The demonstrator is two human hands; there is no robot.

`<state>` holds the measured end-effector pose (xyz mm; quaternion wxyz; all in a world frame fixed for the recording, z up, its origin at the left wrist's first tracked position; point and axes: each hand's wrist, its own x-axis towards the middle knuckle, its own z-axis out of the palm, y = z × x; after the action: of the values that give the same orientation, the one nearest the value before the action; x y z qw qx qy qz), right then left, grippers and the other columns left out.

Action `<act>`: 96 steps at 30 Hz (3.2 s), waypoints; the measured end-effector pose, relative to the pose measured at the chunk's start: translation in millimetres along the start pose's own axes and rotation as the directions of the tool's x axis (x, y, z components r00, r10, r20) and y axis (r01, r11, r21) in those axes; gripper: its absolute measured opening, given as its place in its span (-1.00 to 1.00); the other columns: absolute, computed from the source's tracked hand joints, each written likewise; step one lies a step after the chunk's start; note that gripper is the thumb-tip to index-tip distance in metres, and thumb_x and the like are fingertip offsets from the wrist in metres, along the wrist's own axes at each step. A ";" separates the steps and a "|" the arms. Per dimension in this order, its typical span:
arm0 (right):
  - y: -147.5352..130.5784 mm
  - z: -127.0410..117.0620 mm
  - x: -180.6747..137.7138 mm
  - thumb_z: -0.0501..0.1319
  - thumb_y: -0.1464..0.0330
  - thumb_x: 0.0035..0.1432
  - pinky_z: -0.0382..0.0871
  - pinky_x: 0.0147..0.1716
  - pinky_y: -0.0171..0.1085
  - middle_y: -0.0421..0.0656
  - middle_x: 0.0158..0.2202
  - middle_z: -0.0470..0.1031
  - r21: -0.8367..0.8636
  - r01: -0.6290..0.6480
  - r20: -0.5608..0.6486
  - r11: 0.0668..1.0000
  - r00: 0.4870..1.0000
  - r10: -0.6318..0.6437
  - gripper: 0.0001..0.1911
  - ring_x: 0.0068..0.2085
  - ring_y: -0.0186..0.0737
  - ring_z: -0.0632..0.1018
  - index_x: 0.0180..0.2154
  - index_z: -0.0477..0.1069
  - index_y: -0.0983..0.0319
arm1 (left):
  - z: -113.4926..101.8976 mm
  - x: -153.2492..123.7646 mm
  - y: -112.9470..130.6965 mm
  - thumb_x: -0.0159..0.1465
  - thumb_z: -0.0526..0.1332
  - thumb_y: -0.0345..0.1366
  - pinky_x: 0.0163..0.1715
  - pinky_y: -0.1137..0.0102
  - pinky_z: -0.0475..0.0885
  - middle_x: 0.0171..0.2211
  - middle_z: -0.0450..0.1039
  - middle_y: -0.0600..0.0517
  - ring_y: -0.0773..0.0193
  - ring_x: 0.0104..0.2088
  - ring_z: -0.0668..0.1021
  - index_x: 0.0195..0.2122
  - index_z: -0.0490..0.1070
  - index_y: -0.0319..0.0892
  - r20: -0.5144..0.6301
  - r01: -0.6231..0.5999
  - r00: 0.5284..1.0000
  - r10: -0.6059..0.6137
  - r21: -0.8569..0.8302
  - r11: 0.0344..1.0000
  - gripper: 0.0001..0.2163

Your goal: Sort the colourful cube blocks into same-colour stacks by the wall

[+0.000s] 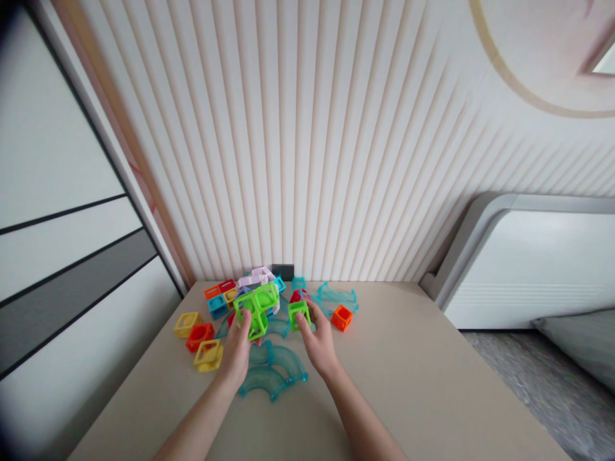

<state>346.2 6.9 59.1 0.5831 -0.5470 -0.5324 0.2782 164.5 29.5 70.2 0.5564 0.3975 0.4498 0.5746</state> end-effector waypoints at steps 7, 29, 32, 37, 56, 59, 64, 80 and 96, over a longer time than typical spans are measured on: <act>-10.4 14.6 -33.4 0.30 0.06 0.22 0.55 -0.09 -0.10 -0.02 -0.02 0.62 0.229 -0.055 0.024 0.972 0.998 0.051 -0.50 -0.05 0.01 0.62 0.07 0.48 0.23 | 12.3 -18.3 3.3 0.15 0.30 0.19 -0.33 0.25 0.54 -0.12 0.61 -0.11 0.00 -0.19 0.65 -0.08 0.45 -0.07 0.162 0.030 0.986 -0.042 0.075 0.997 -0.52; 3.5 15.9 -52.1 0.00 0.00 0.40 0.25 0.29 0.00 -0.05 0.30 0.36 0.182 -0.037 -0.162 0.983 0.984 0.067 -0.39 0.31 -0.03 0.37 0.32 0.26 0.13 | 19.1 -34.1 -1.1 0.21 0.29 0.11 -0.46 0.35 0.46 -0.19 0.62 -0.10 0.09 -0.33 0.61 -0.02 0.53 -0.14 0.343 0.159 0.920 -0.192 0.121 0.980 -0.52; 3.2 15.5 -53.1 0.04 0.01 0.40 0.19 0.33 0.01 -0.08 0.35 0.29 0.157 -0.021 -0.120 0.987 0.992 0.040 -0.38 0.35 -0.05 0.32 0.36 0.19 0.11 | 18.4 -31.9 -0.3 0.21 0.30 0.09 -0.30 0.28 0.52 -0.12 0.62 -0.11 0.02 -0.20 0.63 0.00 0.52 -0.14 0.329 0.145 0.927 -0.177 0.119 0.982 -0.53; -0.1 13.9 -52.0 0.09 -0.02 0.36 0.26 0.29 0.01 -0.04 0.31 0.34 0.144 -0.011 -0.080 0.990 0.997 0.022 -0.32 0.36 0.00 0.30 0.37 0.17 0.13 | 16.4 -28.2 -0.6 0.16 0.34 0.07 -0.20 0.21 0.55 -0.11 0.62 -0.09 -0.01 -0.13 0.63 -0.04 0.52 -0.12 0.302 0.058 0.946 -0.115 0.191 0.980 -0.55; -3.8 12.5 -57.4 0.01 0.03 0.41 0.27 0.28 -0.02 -0.10 0.31 0.33 0.232 -0.022 -0.024 0.973 0.999 0.029 -0.44 0.32 -0.08 0.34 0.34 0.17 0.04 | 15.2 -31.9 -8.4 0.26 0.27 0.07 0.13 0.19 0.43 0.14 0.48 -0.11 0.00 0.15 0.52 0.21 0.30 -0.07 0.238 -0.062 0.971 0.013 0.199 0.978 -0.43; -10.1 13.5 -58.9 0.00 0.07 0.42 0.22 0.30 -0.02 -0.10 0.34 0.28 0.246 -0.008 -0.054 0.969 0.998 0.022 -0.46 0.33 -0.08 0.33 0.35 0.12 0.02 | 14.7 -34.0 -13.8 0.28 0.25 0.06 0.17 0.20 0.40 0.19 0.44 -0.12 0.01 0.22 0.47 0.23 0.29 -0.07 0.279 -0.062 0.960 0.007 0.191 0.980 -0.44; -6.4 18.8 -61.3 0.03 0.11 0.42 0.38 0.19 -0.05 -0.09 0.27 0.36 0.193 -0.017 -0.145 0.981 0.988 0.046 -0.52 0.21 -0.07 0.46 0.29 0.21 0.02 | 15.4 -38.3 -19.7 0.30 0.25 0.01 0.27 0.17 0.29 0.33 0.26 -0.15 0.00 0.34 0.32 0.28 0.22 -0.08 0.329 -0.119 0.944 0.038 0.229 0.966 -0.42; -26.5 13.8 -69.6 0.36 -0.05 0.12 0.23 0.28 0.06 -0.05 0.41 0.14 0.590 -0.049 0.115 0.806 0.993 -0.024 0.02 0.36 0.08 0.27 0.43 -0.13 -0.04 | -1.5 -36.4 2.4 0.29 0.31 -0.41 0.09 0.06 0.47 0.06 0.49 -0.13 0.04 0.11 0.51 0.16 0.31 -0.04 0.544 -0.918 0.305 0.782 0.387 0.089 -0.57; -63.3 -8.3 -81.9 0.38 0.24 0.09 0.50 -0.01 -0.09 -0.15 0.20 0.45 0.725 -0.157 -0.041 0.671 0.962 0.270 -0.61 0.12 0.03 0.53 -0.04 0.38 0.02 | -15.5 -95.5 2.3 0.26 0.34 -0.31 0.31 -0.10 0.19 0.50 -0.35 -0.22 -0.16 0.46 -0.04 0.47 -0.32 0.00 0.673 -0.879 0.477 0.566 0.376 0.294 -0.07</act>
<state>314.7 -85.9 93.7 0.7497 -0.3545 -0.2707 0.4889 155.3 -66.8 72.3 0.1127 0.8450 0.2584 0.4544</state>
